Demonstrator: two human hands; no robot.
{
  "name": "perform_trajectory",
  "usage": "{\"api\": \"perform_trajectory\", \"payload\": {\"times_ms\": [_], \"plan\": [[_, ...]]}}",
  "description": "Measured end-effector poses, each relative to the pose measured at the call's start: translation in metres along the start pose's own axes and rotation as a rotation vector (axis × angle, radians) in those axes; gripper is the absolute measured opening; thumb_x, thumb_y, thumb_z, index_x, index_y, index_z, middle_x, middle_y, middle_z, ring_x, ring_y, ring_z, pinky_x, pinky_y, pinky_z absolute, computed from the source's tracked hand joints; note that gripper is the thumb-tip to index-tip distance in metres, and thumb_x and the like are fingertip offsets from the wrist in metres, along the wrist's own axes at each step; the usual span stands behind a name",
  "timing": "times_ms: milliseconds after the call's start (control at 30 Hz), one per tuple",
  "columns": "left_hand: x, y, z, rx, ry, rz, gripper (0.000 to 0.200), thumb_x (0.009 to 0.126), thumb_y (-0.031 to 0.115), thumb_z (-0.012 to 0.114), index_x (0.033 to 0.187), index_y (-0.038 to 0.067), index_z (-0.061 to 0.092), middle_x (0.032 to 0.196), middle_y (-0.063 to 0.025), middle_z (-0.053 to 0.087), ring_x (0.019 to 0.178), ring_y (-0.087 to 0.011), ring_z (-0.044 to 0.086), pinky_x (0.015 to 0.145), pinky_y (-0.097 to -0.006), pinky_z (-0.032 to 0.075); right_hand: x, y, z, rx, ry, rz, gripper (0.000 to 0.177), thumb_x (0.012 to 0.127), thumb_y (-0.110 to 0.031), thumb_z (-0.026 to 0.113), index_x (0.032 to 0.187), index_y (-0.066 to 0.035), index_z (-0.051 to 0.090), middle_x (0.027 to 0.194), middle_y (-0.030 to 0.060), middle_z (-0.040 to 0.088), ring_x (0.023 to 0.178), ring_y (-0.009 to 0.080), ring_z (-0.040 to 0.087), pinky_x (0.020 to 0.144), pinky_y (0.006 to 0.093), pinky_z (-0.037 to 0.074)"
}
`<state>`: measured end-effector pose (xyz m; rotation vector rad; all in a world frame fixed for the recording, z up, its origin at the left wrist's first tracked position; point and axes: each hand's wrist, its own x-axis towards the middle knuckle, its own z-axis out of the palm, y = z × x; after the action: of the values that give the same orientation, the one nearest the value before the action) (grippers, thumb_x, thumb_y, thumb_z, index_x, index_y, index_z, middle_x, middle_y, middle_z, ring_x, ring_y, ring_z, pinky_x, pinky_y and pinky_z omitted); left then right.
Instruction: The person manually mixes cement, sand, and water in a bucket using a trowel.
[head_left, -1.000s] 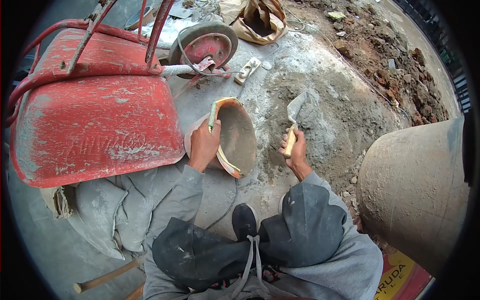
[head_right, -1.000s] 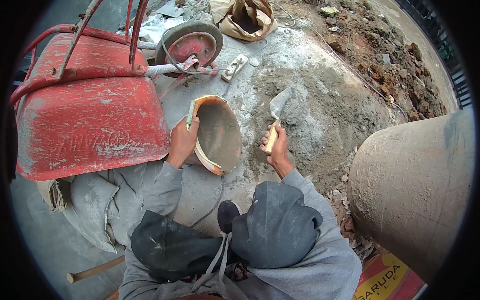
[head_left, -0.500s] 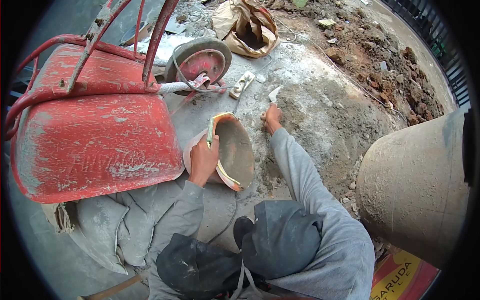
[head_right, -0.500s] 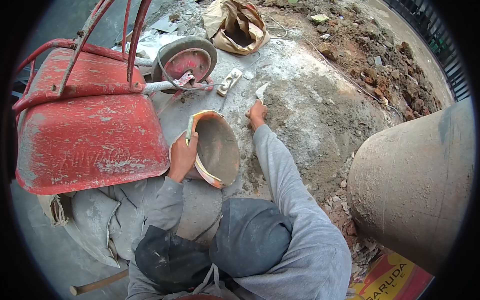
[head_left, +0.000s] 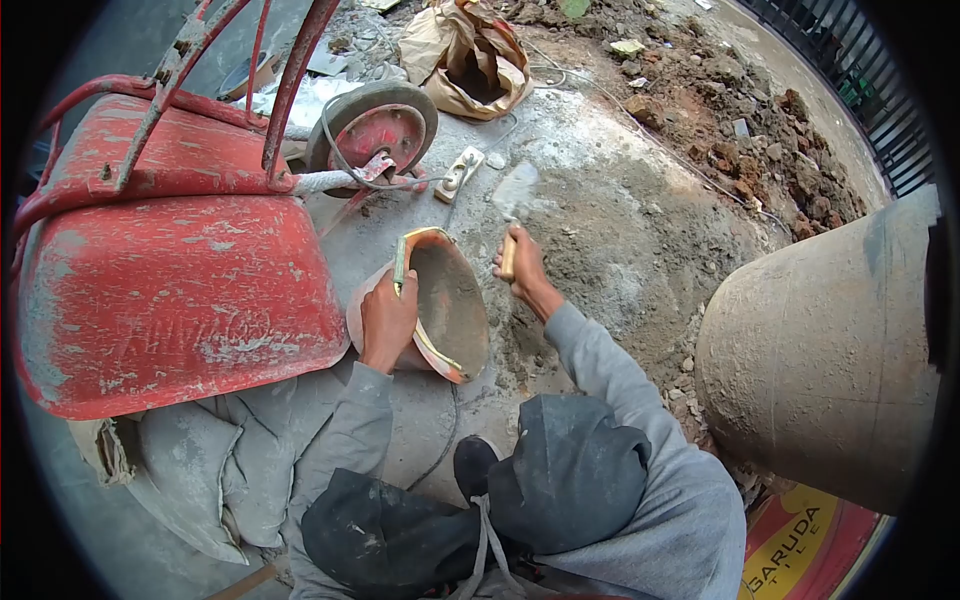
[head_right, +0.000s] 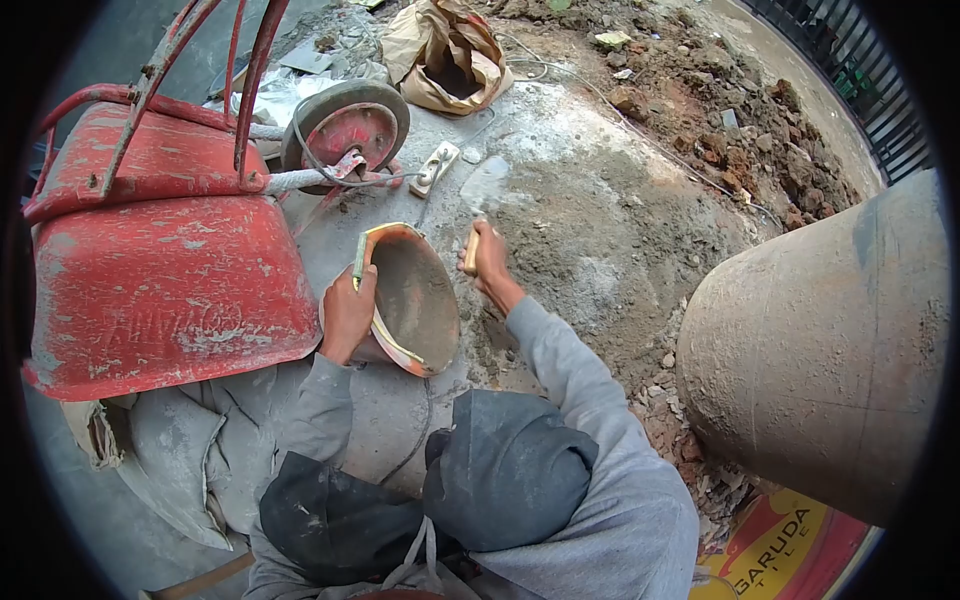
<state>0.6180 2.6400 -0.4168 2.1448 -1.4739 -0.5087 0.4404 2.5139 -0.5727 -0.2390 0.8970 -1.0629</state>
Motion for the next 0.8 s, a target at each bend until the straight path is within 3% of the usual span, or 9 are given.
{"api": "perform_trajectory", "payload": {"times_ms": [167,233,300,400,600,667,733,767,800], "plan": [[-0.008,-0.010,0.003,0.044,0.002,-0.026,0.038,0.096,0.032,0.050,0.107,-0.003,0.063,0.090,-0.0273,0.066,0.083,-0.0460,0.064,0.072,-0.0515,0.048,0.131,0.006,0.007,-0.374,0.117,0.139,0.027,0.094,-0.027,0.054,0.102,-0.002,0.047,0.075,0.0096,0.051,0.052,0.0199,0.052,0.042,0.0355,0.046],[-0.014,-0.012,0.006,-0.069,0.056,0.011,0.036,0.096,0.033,0.053,0.100,-0.001,0.064,0.078,-0.0227,0.065,0.075,-0.0391,0.066,0.066,-0.0471,0.047,0.166,0.008,-0.008,-0.347,0.234,0.028,0.030,0.095,-0.030,0.054,0.102,-0.002,0.048,0.071,0.0086,0.049,0.052,0.0216,0.051,0.043,0.0374,0.046],[-0.019,-0.010,0.010,-0.225,0.033,-0.038,0.039,0.097,0.033,0.053,0.117,0.000,0.061,0.084,-0.0224,0.067,0.081,-0.0364,0.068,0.071,-0.0447,0.051,0.288,0.033,-0.091,-0.338,0.288,-0.144,0.028,0.096,-0.036,0.050,0.088,-0.010,0.054,0.067,0.0047,0.049,0.054,0.0211,0.049,0.048,0.0387,0.043],[-0.026,-0.010,0.004,-0.255,0.077,-0.027,0.044,0.092,0.028,0.054,0.131,0.007,0.053,0.094,-0.0272,0.066,0.087,-0.0444,0.064,0.076,-0.0483,0.051,0.223,-0.004,-0.041,-0.450,0.106,-0.051,0.027,0.093,-0.036,0.054,0.077,-0.014,0.059,0.066,0.0010,0.054,0.054,0.0166,0.049,0.044,0.0362,0.037],[-0.023,-0.010,-0.002,-0.218,0.043,-0.062,0.051,0.089,0.021,0.049,0.140,0.013,0.045,0.116,-0.0281,0.061,0.107,-0.0426,0.060,0.094,-0.0496,0.046,0.154,-0.046,-0.025,-1.056,0.634,-0.161,0.033,0.082,-0.022,0.075,0.095,0.008,0.069,0.085,0.0138,0.070,0.069,0.0260,0.066,0.060,0.0421,0.053],[-0.020,-0.004,-0.008,-0.253,0.043,-0.035,0.047,0.090,0.021,0.047,0.136,0.013,0.047,0.116,-0.0249,0.062,0.106,-0.0405,0.061,0.094,-0.0488,0.047,0.073,-0.071,-0.017,0.226,0.338,-0.102,0.039,0.093,-0.030,0.049,0.095,0.004,0.066,0.083,0.0136,0.067,0.068,0.0246,0.063,0.061,0.0431,0.053],[-0.014,0.003,-0.011,-0.290,-0.010,-0.108,0.034,0.089,0.024,0.052,0.118,0.006,0.060,0.097,-0.0231,0.067,0.089,-0.0407,0.066,0.079,-0.0484,0.052,0.033,-0.066,-0.087,0.384,-0.225,-0.085,0.035,0.094,-0.036,0.043,0.073,-0.010,0.054,0.065,0.0049,0.053,0.056,0.0175,0.052,0.054,0.0359,0.049],[-0.005,-0.008,0.007,-0.240,-0.006,-0.115,0.033,0.089,0.026,0.057,0.110,0.002,0.062,0.091,-0.0231,0.068,0.085,-0.0388,0.068,0.073,-0.0466,0.053,-0.028,-0.073,-0.060,0.280,-0.132,-0.036,0.038,0.096,-0.038,0.047,0.073,-0.009,0.051,0.063,0.0035,0.052,0.055,0.0151,0.051,0.049,0.0314,0.047],[-0.005,-0.006,0.006,-0.316,-0.052,-0.100,0.034,0.089,0.027,0.059,0.109,0.000,0.062,0.092,-0.0234,0.068,0.086,-0.0375,0.068,0.072,-0.0450,0.053,-0.054,-0.081,-0.062,0.605,-0.365,0.314,0.038,0.097,-0.038,0.052,0.073,-0.009,0.048,0.061,0.0018,0.050,0.050,0.0121,0.048,0.043,0.0249,0.042]]}}
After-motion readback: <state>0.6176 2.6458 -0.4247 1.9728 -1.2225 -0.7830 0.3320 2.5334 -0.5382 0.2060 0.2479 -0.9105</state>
